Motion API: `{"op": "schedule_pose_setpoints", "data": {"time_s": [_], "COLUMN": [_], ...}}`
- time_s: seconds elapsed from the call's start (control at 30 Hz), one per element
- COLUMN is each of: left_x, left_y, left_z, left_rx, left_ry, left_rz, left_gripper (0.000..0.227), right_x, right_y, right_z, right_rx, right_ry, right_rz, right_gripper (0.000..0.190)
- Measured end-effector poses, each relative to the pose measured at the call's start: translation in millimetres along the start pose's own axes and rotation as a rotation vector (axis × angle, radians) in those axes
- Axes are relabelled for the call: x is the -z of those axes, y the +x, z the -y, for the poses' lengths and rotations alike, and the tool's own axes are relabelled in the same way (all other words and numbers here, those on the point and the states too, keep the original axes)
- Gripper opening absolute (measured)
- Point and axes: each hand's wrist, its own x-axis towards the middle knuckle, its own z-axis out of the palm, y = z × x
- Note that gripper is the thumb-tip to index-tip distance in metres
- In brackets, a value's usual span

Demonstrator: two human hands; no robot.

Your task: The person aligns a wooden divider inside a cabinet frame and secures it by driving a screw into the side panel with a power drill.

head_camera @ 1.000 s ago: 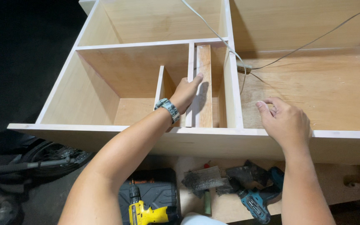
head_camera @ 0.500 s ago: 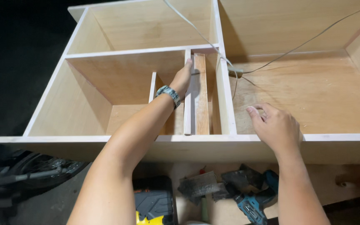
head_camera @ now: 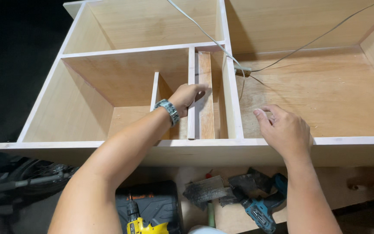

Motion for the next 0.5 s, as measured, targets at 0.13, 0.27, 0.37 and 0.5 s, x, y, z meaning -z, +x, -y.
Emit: {"op": "schedule_pose_setpoints", "data": {"time_s": [0.13,0.27,0.37,0.5], "left_x": [7,10,14,23], "left_y": [5,11,11,7], "left_z": [-1,3,5,2], "left_rx": [0.005,-0.009,-0.001,0.005], "left_ry": [-0.059,0.029,0.03,-0.019], "left_rz": [-0.036,-0.073,-0.059,0.06], "left_gripper": [0.057,0.062,0.065,0.088], "right_x": [5,10,9,-1], "right_y": [0,-2,-1,3], "right_z": [5,14,12,-1], "right_rx": [-0.004,-0.034,-0.034,-0.039], "right_ry": [-0.037,-0.034,-0.032,-0.009], "right_rz": [0.027,0.068,0.055,0.023], "right_gripper": [0.04,0.042,0.04,0.038]}}
